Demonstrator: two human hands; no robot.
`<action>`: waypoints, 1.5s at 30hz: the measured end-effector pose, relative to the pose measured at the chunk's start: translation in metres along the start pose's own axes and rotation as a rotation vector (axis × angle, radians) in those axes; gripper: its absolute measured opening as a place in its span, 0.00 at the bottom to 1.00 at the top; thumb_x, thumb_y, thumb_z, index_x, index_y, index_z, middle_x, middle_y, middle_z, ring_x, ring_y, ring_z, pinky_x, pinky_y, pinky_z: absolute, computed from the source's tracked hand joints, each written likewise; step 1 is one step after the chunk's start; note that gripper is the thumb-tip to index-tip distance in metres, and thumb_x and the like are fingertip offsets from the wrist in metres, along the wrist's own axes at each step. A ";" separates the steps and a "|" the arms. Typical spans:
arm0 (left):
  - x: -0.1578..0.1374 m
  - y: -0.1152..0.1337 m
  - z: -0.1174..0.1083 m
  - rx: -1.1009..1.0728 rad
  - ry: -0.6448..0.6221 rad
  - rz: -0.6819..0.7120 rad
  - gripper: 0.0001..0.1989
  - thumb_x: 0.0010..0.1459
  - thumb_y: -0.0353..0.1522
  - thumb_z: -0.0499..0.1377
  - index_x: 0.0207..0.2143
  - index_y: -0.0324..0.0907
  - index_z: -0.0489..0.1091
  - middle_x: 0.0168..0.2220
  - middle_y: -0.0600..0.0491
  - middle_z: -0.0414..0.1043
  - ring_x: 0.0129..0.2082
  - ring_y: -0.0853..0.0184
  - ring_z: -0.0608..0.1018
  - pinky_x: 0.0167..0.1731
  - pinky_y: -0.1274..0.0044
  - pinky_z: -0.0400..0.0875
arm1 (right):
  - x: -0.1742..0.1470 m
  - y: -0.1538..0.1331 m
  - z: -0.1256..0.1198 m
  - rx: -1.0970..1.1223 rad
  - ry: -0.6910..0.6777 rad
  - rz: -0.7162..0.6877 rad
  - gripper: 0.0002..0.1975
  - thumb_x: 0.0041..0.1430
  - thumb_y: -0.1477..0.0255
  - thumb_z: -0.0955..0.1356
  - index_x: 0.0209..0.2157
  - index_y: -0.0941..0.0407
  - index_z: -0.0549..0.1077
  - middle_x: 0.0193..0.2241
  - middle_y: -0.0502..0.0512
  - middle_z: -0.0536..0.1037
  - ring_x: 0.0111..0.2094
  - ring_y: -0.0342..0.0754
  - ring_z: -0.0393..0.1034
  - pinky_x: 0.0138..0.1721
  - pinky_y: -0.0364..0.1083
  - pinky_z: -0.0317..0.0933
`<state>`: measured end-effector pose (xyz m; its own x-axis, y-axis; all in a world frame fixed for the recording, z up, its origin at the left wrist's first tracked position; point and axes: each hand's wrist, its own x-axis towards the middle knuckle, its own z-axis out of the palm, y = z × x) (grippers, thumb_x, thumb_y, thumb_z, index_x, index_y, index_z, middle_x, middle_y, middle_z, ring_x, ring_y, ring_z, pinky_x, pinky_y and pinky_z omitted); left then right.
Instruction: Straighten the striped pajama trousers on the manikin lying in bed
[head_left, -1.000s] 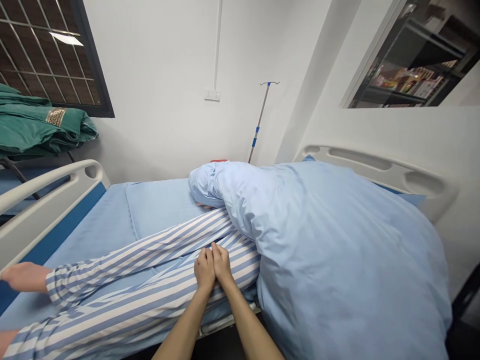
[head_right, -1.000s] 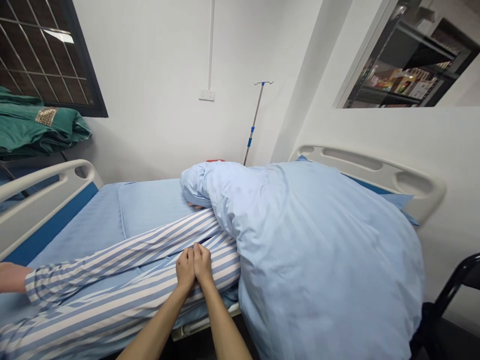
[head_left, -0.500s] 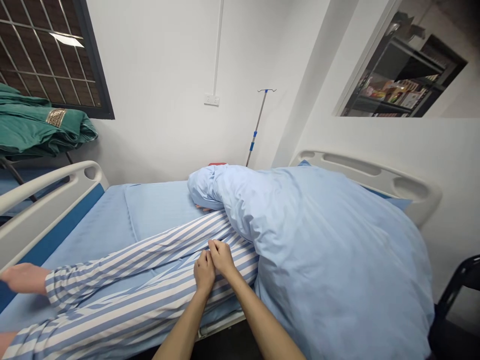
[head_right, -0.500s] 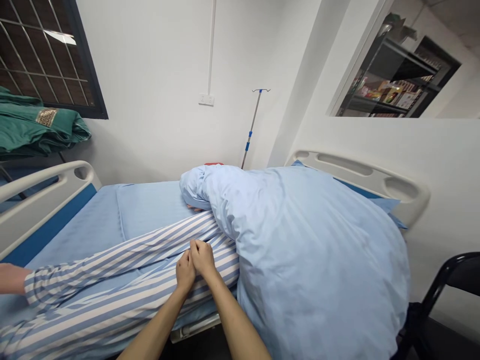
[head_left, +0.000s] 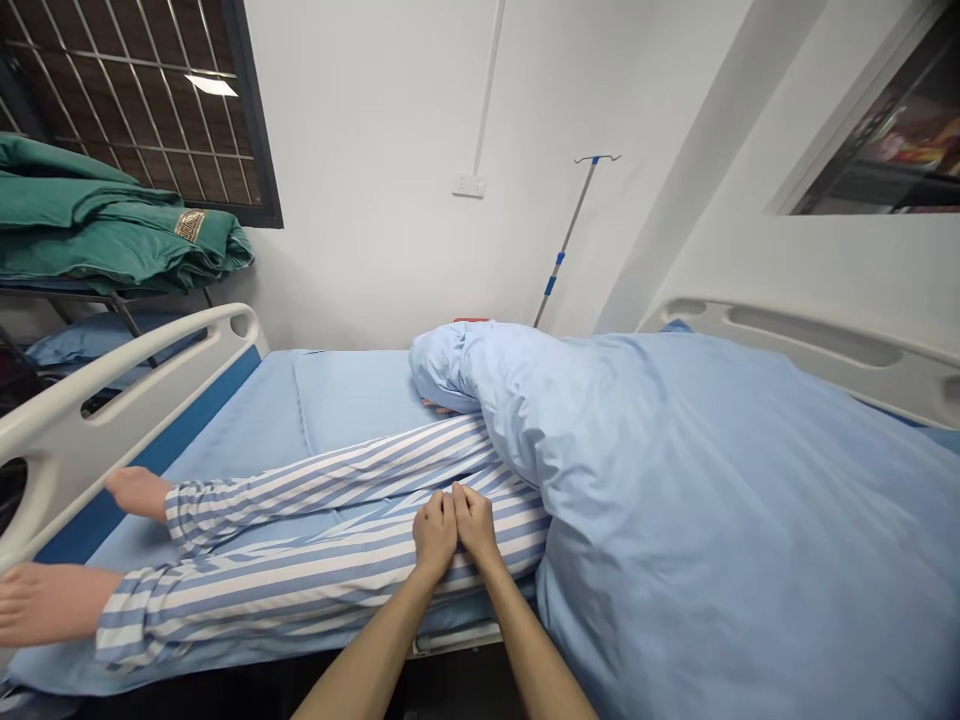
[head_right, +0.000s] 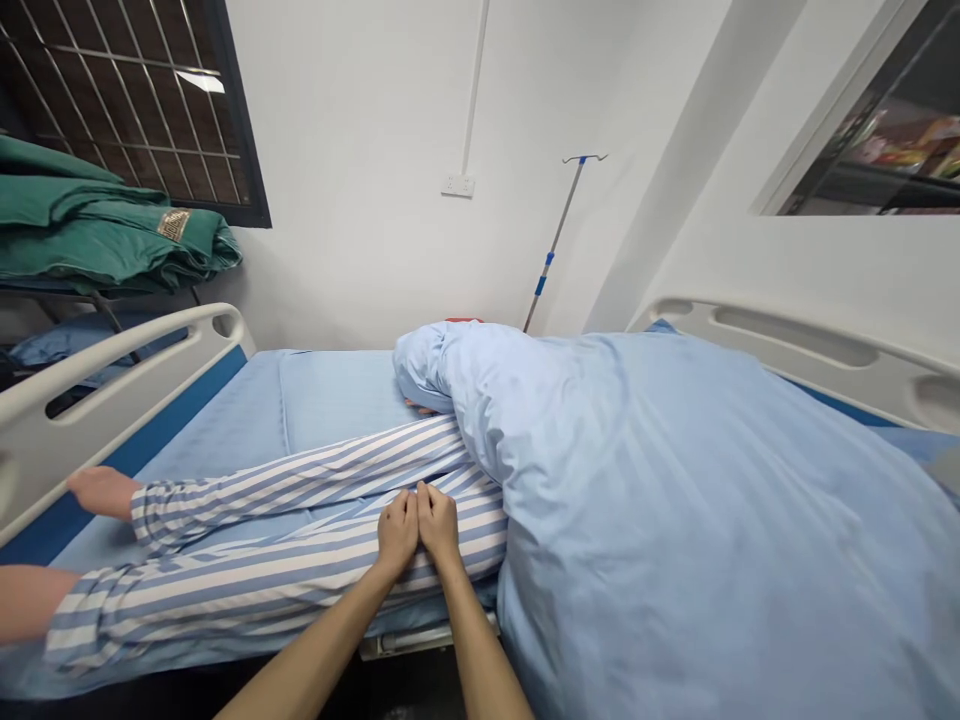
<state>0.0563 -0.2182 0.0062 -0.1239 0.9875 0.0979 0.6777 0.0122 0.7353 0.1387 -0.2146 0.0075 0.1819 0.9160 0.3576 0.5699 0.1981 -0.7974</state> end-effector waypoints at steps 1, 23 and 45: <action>0.001 0.001 0.000 -0.003 -0.008 -0.008 0.16 0.60 0.36 0.42 0.25 0.43 0.65 0.27 0.51 0.72 0.30 0.68 0.72 0.30 0.78 0.55 | 0.001 -0.001 -0.001 -0.001 0.005 -0.003 0.16 0.59 0.65 0.62 0.46 0.58 0.67 0.46 0.55 0.68 0.43 0.49 0.66 0.43 0.51 0.64; -0.005 0.021 0.009 0.021 -0.024 0.015 0.17 0.61 0.37 0.41 0.26 0.44 0.64 0.25 0.53 0.72 0.27 0.68 0.72 0.27 0.77 0.53 | -0.004 -0.021 0.019 0.106 -0.165 -0.052 0.23 0.62 0.63 0.53 0.22 0.53 0.69 0.17 0.49 0.68 0.27 0.45 0.66 0.21 0.42 0.55; -0.004 0.019 0.012 0.042 -0.043 0.060 0.16 0.60 0.35 0.42 0.25 0.44 0.65 0.25 0.53 0.73 0.28 0.69 0.71 0.27 0.77 0.50 | 0.023 0.020 -0.021 -0.127 -0.022 -0.086 0.22 0.61 0.62 0.55 0.16 0.56 0.58 0.14 0.47 0.62 0.18 0.40 0.52 0.23 0.42 0.44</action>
<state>0.0787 -0.2203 0.0120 -0.0514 0.9924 0.1114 0.7127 -0.0417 0.7002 0.1711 -0.1973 0.0103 0.1110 0.9054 0.4097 0.6796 0.2316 -0.6960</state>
